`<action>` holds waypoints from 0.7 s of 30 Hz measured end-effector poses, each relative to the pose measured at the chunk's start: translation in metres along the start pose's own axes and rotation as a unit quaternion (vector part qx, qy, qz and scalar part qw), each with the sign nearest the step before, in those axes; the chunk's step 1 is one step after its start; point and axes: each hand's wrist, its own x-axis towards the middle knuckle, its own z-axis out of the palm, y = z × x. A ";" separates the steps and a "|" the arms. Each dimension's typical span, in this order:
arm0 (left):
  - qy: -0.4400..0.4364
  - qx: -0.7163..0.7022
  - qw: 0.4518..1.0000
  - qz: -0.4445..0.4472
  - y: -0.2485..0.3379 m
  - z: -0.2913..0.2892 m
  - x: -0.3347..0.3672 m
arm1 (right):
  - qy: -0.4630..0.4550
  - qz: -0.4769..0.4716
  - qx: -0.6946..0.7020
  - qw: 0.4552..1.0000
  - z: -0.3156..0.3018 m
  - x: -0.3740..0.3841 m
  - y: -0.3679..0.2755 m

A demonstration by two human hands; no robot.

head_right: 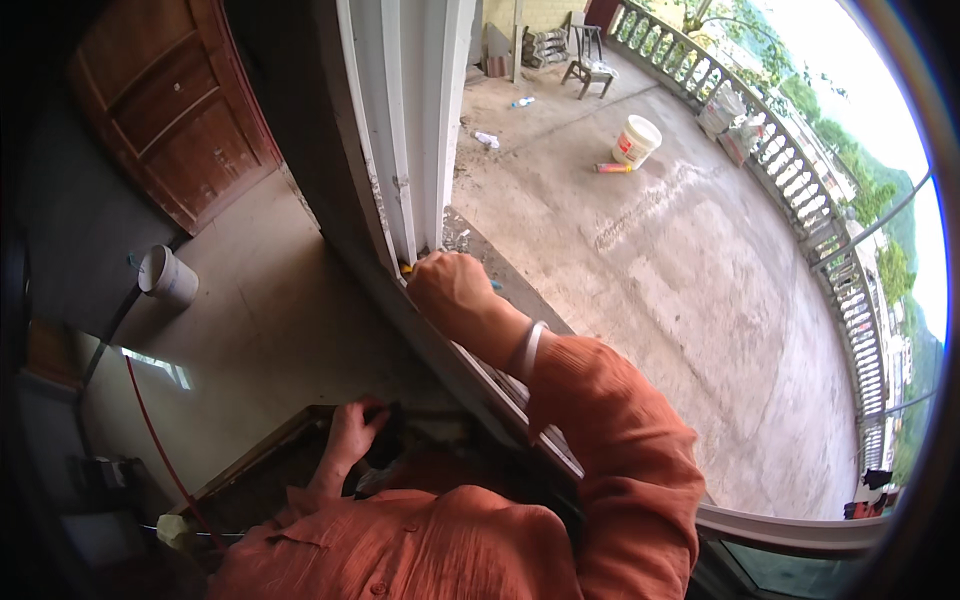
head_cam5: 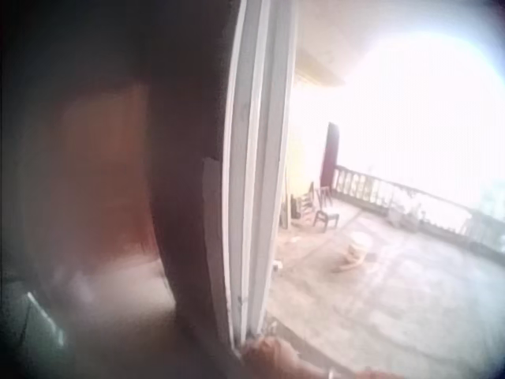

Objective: The person cleans the window frame using a toothbrush and a cloth. They scrub the frame with the toothbrush and wipe it with the cloth, repeating the process along the frame.

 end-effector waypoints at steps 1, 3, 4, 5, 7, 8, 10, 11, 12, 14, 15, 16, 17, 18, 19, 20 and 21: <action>0.001 0.000 1.000 0.005 0.004 0.001 0.001 | 0.024 -0.005 -0.019 1.000 0.008 0.002 0.004; 0.005 -0.020 1.000 -0.010 0.002 0.001 0.000 | -0.049 -0.037 0.012 0.998 0.001 -0.006 0.001; 0.005 -0.039 0.999 -0.019 -0.001 0.002 0.001 | -0.063 -0.046 0.021 0.997 0.002 -0.016 -0.001; 0.009 -0.058 0.998 -0.033 -0.005 0.002 0.000 | -0.077 -0.062 0.032 0.995 0.003 -0.023 -0.004; 0.010 -0.044 0.999 -0.017 -0.010 0.007 0.001 | -0.101 -0.021 0.075 0.992 -0.002 -0.044 -0.002; 0.011 -0.034 0.999 -0.008 -0.011 0.008 0.002 | -0.110 0.001 0.098 0.989 -0.004 -0.054 0.000; -0.007 -0.025 1.000 -0.013 -0.002 0.004 0.007 | -0.083 0.019 0.119 0.989 -0.004 -0.074 0.003; -0.018 -0.020 1.000 -0.014 0.001 0.004 0.009 | -0.070 0.030 0.130 0.989 -0.005 -0.082 0.004; -0.022 -0.025 0.999 -0.013 0.000 0.006 0.010 | -0.062 0.029 0.136 0.988 -0.008 -0.085 0.006; -0.033 -0.033 0.999 -0.008 -0.005 0.010 0.014 | -0.047 0.028 0.147 0.988 -0.017 -0.090 0.010; -0.035 -0.043 0.998 -0.008 -0.006 0.011 0.016 | -0.046 0.047 0.148 0.987 -0.026 -0.094 0.010; -0.037 -0.053 0.998 -0.010 -0.007 0.011 0.016 | -0.045 0.063 0.150 0.986 -0.038 -0.098 0.007; -0.038 -0.062 0.997 -0.012 -0.009 0.011 0.017 | -0.044 0.079 0.152 0.984 -0.044 -0.102 0.005; -0.030 -0.076 0.997 -0.001 -0.012 0.011 0.018 | -0.050 0.106 0.166 0.979 -0.042 -0.108 0.002; -0.021 -0.089 0.996 0.009 -0.015 0.011 0.018 | -0.057 0.132 0.179 0.973 -0.039 -0.119 -0.002; -0.016 -0.106 0.994 0.021 -0.016 0.013 0.019 | -0.065 0.161 0.191 0.966 -0.038 -0.129 -0.007; -0.032 -0.098 0.995 0.001 -0.015 0.013 0.020 | -0.049 0.167 0.188 0.967 -0.034 -0.135 -0.013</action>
